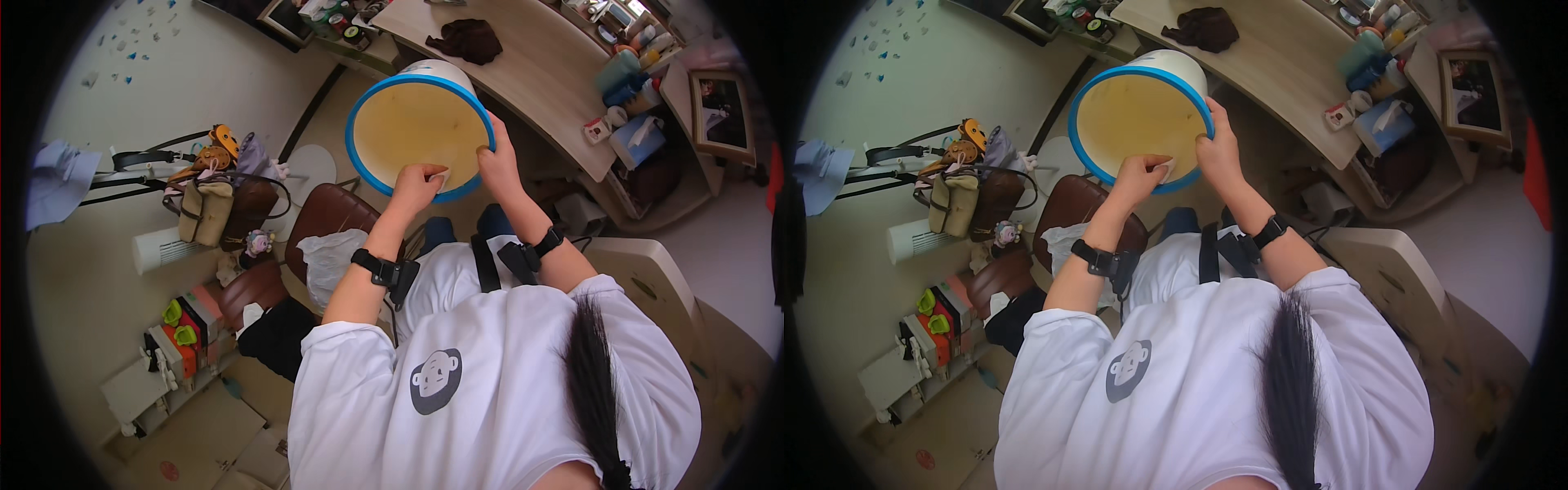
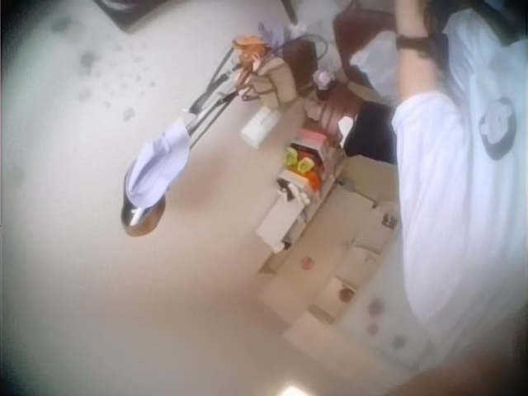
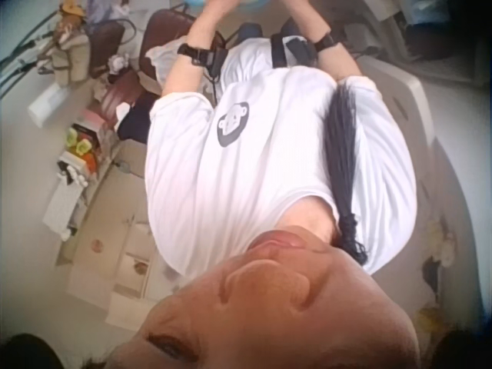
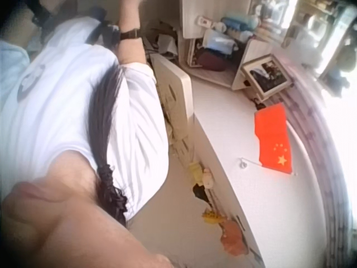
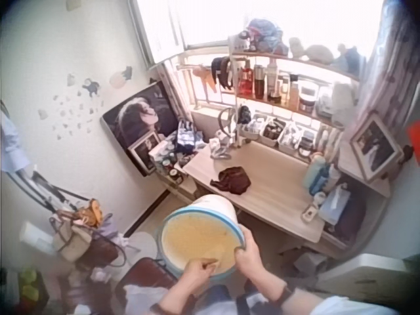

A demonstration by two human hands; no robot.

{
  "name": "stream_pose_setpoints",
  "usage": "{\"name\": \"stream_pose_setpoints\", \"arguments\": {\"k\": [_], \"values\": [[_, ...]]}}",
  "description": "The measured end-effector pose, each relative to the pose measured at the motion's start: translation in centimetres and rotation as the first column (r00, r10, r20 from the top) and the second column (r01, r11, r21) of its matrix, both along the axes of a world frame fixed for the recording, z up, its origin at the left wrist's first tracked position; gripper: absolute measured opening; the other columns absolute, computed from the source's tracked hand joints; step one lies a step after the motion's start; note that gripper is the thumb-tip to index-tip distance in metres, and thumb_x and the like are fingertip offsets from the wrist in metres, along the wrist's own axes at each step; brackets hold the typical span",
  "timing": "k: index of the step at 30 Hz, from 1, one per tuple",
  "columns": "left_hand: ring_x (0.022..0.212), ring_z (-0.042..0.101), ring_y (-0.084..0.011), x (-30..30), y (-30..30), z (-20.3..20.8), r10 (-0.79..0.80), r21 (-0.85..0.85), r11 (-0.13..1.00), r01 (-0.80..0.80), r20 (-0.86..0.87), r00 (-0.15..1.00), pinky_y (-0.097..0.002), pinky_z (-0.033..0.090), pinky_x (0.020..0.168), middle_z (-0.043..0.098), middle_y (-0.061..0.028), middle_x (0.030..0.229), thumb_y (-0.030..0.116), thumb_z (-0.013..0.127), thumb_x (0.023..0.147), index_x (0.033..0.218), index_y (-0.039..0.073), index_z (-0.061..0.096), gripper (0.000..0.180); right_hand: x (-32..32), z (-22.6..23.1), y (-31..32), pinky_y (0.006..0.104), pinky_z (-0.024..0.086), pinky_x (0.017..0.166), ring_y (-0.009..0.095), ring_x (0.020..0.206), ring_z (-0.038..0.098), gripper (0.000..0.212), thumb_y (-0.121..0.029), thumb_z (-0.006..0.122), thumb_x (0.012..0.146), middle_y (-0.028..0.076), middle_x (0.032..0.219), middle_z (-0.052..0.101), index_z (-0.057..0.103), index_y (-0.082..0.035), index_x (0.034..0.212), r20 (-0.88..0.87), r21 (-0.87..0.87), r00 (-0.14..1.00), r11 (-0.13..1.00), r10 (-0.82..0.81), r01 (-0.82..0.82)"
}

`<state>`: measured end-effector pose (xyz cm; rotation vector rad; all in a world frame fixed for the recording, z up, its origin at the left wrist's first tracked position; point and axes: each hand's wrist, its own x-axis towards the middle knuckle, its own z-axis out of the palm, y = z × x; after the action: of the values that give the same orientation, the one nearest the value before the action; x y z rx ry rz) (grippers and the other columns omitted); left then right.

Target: The person washes a bucket in a sink, dries it with a paper towel, and fits a plastic liner into it. They then wipe down a wooden desk and the side of a bed frame using a brown cloth.

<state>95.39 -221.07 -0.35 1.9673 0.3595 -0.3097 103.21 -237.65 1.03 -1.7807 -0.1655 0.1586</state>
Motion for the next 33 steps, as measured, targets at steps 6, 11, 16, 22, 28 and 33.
{"name": "stream_pose_setpoints", "arguments": {"k": [6,11,16,22,28,33], "values": [[0.086,0.064,-0.0121,0.4,2.3,3.1,0.381,-0.512,0.780,-0.359,-0.066,0.922,-0.0240,0.051,0.077,0.068,-0.0064,0.099,0.009,0.059,0.095,0.114,-0.007,0.063,0.025,0.4,-0.9,-0.5,0.0368,0.045,0.097,0.035,0.117,0.059,0.058,-0.002,0.047,0.083,0.022,0.125,0.059,0.041,-0.008,0.140,-0.114,0.009,0.993,1.000,-0.006,0.008],[0.086,0.064,-0.0124,0.6,3.2,1.8,0.371,-0.360,0.870,-0.336,0.030,0.928,-0.0257,0.051,0.079,0.068,-0.0081,0.098,0.013,0.061,0.093,0.109,-0.007,0.063,0.025,-0.1,-1.7,0.2,0.0357,0.044,0.098,0.032,0.117,0.059,0.057,-0.007,0.050,0.085,0.021,0.126,0.059,0.039,-0.008,0.141,-0.143,-0.005,0.988,0.998,0.054,-0.055],[0.085,0.064,-0.0175,0.1,-1.6,0.9,0.014,-0.311,0.950,-0.005,0.025,1.000,-0.0286,0.051,0.079,0.069,-0.0092,0.096,0.014,0.066,0.088,0.102,-0.004,0.064,0.023,-1.5,-1.4,1.6,0.0342,0.044,0.098,0.028,0.117,0.058,0.052,-0.008,0.051,0.089,0.019,0.126,0.058,0.040,-0.006,0.140,-0.162,0.070,0.981,0.993,0.111,-0.100],[0.078,0.067,-0.0272,-3.9,-0.4,-0.9,-0.037,0.081,0.996,0.032,0.053,0.998,-0.0354,0.051,0.069,0.065,-0.0153,0.079,0.010,0.071,0.074,0.087,-0.001,0.062,0.019,-2.4,-3.1,1.6,0.0319,0.039,0.102,0.022,0.119,0.052,0.046,-0.004,0.050,0.091,0.013,0.128,0.055,0.045,-0.002,0.137,-0.348,0.121,0.929,0.989,0.124,-0.086],[0.083,0.063,-0.0414,-8.0,2.5,-3.0,0.027,0.367,0.929,-0.035,0.024,0.999,-0.0459,0.050,0.073,0.065,-0.0215,0.082,0.006,0.066,0.074,0.087,0.000,0.061,0.015,-3.3,-5.6,3.2,0.0332,0.047,0.092,0.023,0.111,0.057,0.049,-0.007,0.051,0.092,0.013,0.122,0.058,0.043,-0.007,0.140,-0.294,-0.013,0.939,0.982,0.178,-0.190],[0.092,0.064,-0.0404,-10.4,4.4,-5.2,0.168,0.298,0.940,-0.165,0.016,0.986,-0.0464,0.050,0.080,0.068,-0.0219,0.090,0.006,0.066,0.074,0.096,0.003,0.067,0.022,-5.0,-4.9,4.9,0.0356,0.057,0.058,0.023,0.094,0.064,0.053,-0.017,0.052,0.093,0.012,0.115,0.059,0.037,-0.016,0.144,-0.613,-0.127,0.775,0.949,0.153,-0.288]]}}
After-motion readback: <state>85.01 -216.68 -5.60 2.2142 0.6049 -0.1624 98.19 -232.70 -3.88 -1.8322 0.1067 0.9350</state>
